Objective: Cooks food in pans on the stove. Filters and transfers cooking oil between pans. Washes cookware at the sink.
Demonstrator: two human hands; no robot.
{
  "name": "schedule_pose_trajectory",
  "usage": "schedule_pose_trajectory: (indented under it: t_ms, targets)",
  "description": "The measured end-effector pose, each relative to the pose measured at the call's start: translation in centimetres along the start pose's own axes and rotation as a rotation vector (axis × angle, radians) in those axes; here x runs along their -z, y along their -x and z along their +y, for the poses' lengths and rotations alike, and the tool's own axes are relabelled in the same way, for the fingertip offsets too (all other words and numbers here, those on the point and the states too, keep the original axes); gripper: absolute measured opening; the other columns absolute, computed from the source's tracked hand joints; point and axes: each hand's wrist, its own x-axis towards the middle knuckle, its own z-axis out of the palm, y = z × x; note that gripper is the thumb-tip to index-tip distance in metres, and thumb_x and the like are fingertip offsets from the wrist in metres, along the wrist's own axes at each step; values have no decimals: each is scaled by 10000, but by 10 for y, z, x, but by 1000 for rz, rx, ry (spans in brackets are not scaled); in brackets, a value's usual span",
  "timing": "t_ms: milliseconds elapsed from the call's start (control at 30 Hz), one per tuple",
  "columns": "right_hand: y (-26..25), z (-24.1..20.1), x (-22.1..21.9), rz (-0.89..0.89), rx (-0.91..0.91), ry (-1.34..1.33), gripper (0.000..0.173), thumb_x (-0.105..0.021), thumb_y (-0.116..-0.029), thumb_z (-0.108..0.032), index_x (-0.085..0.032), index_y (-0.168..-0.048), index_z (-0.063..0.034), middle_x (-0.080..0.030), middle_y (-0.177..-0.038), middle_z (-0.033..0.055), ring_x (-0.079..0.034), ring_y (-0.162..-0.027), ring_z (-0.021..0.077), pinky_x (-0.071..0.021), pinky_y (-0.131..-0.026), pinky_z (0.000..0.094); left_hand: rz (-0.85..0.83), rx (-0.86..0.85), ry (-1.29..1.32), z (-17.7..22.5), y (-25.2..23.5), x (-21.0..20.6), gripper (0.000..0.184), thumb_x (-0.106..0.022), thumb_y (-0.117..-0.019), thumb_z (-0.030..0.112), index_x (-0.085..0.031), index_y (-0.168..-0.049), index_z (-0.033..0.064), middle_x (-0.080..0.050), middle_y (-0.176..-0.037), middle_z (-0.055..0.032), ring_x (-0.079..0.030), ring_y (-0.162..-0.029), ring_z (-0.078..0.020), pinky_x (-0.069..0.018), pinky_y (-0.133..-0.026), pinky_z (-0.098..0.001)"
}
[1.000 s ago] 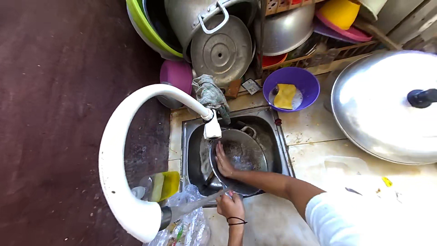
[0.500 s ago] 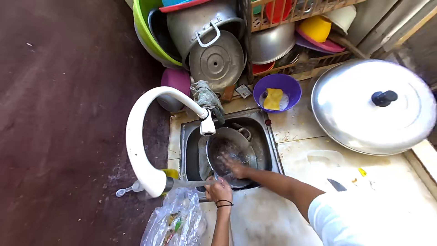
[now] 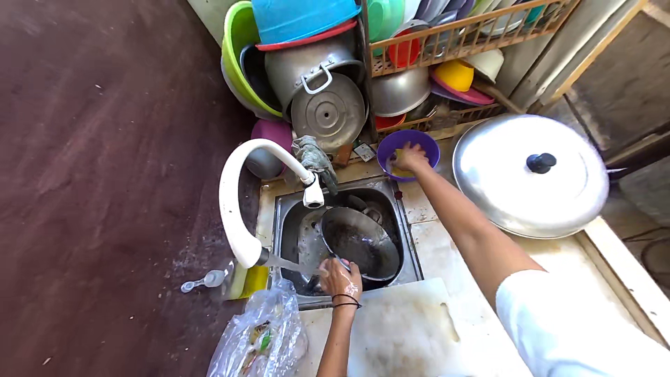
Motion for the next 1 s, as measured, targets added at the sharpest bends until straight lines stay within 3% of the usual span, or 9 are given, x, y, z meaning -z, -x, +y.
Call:
schedule_pose_trajectory:
  t_ms: [67, 200, 300, 400, 533, 600, 733, 900, 1000]
  targets:
    - [-16, 8, -10, -159, -75, 84, 1137, -839, -811, -440, -175, -1627, -9, -254, -1590, 391, -316, -1450, 564, -353, -1106, 709, 17, -8, 34, 3, 4, -2, 333, -593, -1011, 234, -642, -1247, 5, -581, -1393, -214, -410, -1423, -401, -369, -1106, -581]
    - [-31, 17, -17, -131, 19, 56, 696, -765, -883, -309, -511, -1476, -48, -542, -1418, 326, -493, -1336, 529, -404, -1035, 733, 59, -24, 172, -11, 5, -14, 307, -627, -984, 183, -642, -1210, -25, -574, -1366, -244, -405, -1400, -447, -386, -1085, -600]
    - [0, -11, 6, -12, 179, -307, 499, -660, -955, -279, -563, -1381, -38, -649, -1223, 292, -627, -1140, 467, -479, -937, 678, 141, 14, 260, -34, -5, -26, 377, -660, -968, 183, -633, -1259, -54, -466, -1458, -325, -399, -1396, -496, -388, -1091, -618]
    - [85, -46, -20, -142, 369, -485, 527, -622, -1019, -430, -529, -1408, -88, -675, -1142, 239, -682, -983, 391, -554, -851, 595, 215, 68, 341, -46, -12, -36, 363, -670, -967, 177, -637, -1234, -67, -458, -1451, -340, -406, -1376, -507, -402, -1072, -614]
    - [179, -56, -149, -605, 442, -273, 528, -554, -1064, -311, -466, -1484, -3, -422, -1488, 350, -576, -1251, 449, -497, -1042, 544, 162, 113, 263, -42, -16, -31, 411, -626, -992, 145, -581, -1303, -119, -471, -1445, -352, -433, -1385, -478, -393, -1123, -556]
    - [216, -58, -202, -687, 419, -317, 437, -515, -1066, -190, -501, -1433, 48, -463, -1462, 330, -553, -1292, 428, -468, -1087, 523, 127, 133, 223, -45, -15, -31, 389, -602, -994, 109, -574, -1295, -134, -487, -1428, -344, -507, -1333, -437, -425, -1122, -493]
    - [204, -60, -292, -471, 407, -414, 450, -520, -1029, -104, -503, -1430, 99, -489, -1481, 321, -490, -1394, 416, -379, -1186, 496, 119, 141, 172, -61, -15, -36, 397, -588, -991, 87, -549, -1284, -177, -532, -1344, -360, -548, -1268, -445, -434, -1100, -486]
    - [110, 14, -326, -162, 449, 33, 514, -480, -1021, -149, -473, -1523, -39, -324, -1658, 203, -273, -1538, 442, -327, -1139, 690, 97, 185, 59, -71, -16, -30, 324, -588, -994, 145, -649, -1203, -96, -541, -1371, -322, -448, -1358, -481, -404, -1041, -622]
    - [151, 26, -314, -356, 349, 139, 640, -390, -1067, -247, -200, -1643, -39, -85, -1709, 256, -95, -1579, 461, -145, -1215, 712, 88, 181, 60, -75, -21, -34, 294, -573, -989, 134, -682, -1172, -70, -559, -1360, -311, -465, -1343, -470, -392, -1031, -637]
